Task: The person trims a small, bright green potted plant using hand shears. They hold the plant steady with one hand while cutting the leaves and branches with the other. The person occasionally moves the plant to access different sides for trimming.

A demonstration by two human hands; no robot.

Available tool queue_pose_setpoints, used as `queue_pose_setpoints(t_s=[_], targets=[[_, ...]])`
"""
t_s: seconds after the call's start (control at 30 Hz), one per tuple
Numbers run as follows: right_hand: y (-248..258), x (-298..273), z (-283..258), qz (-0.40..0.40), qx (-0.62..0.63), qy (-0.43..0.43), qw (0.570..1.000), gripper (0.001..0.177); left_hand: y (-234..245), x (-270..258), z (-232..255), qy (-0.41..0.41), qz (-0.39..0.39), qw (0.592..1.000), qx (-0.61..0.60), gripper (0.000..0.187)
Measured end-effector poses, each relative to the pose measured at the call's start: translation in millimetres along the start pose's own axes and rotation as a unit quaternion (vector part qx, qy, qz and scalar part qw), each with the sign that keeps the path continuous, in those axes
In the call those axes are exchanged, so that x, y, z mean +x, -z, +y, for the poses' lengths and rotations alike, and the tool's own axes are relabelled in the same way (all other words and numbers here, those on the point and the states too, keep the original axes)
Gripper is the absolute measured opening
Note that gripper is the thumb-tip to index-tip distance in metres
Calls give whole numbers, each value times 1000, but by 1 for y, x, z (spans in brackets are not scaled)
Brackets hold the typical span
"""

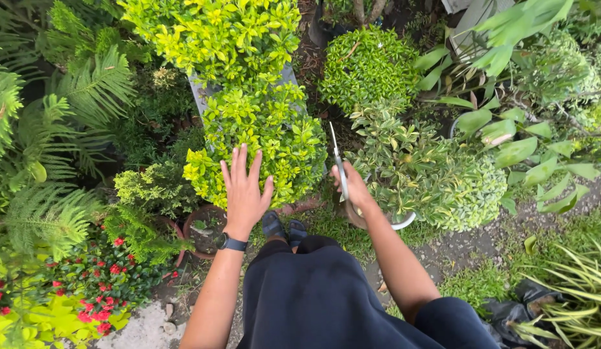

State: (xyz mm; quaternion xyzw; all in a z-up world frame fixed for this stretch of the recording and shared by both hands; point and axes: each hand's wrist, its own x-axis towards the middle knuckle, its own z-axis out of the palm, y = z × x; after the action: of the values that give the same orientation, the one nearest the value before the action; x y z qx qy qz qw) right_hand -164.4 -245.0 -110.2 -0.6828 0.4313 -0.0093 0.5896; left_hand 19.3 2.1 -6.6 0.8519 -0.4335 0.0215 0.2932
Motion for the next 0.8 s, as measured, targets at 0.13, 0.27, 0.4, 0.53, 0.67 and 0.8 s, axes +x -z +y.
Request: queue_pose_setpoints(t_s=[0.13, 0.27, 0.4, 0.53, 0.67, 0.8], targets=[[19, 13, -10, -30, -80, 26, 996, 54, 3, 7, -2, -7, 1, 1000, -24, 61], [29, 17, -39, -46, -158, 2, 986, 53, 9, 12, -7, -10, -17, 1000, -16, 61], [47, 13, -54, -16, -255, -31, 966, 56, 16, 17, -9, -22, -24, 999, -25, 61], [70, -4, -84, -17, -288, -3, 958, 58, 17, 18, -3, -13, -38, 999, -31, 62], [84, -4, -111, -61, -343, 16, 937, 63, 15, 27, 8, -39, -42, 997, -41, 63], [88, 12, -114, -104, -383, 24, 918, 63, 10, 35, 19, -42, -42, 997, -47, 64]])
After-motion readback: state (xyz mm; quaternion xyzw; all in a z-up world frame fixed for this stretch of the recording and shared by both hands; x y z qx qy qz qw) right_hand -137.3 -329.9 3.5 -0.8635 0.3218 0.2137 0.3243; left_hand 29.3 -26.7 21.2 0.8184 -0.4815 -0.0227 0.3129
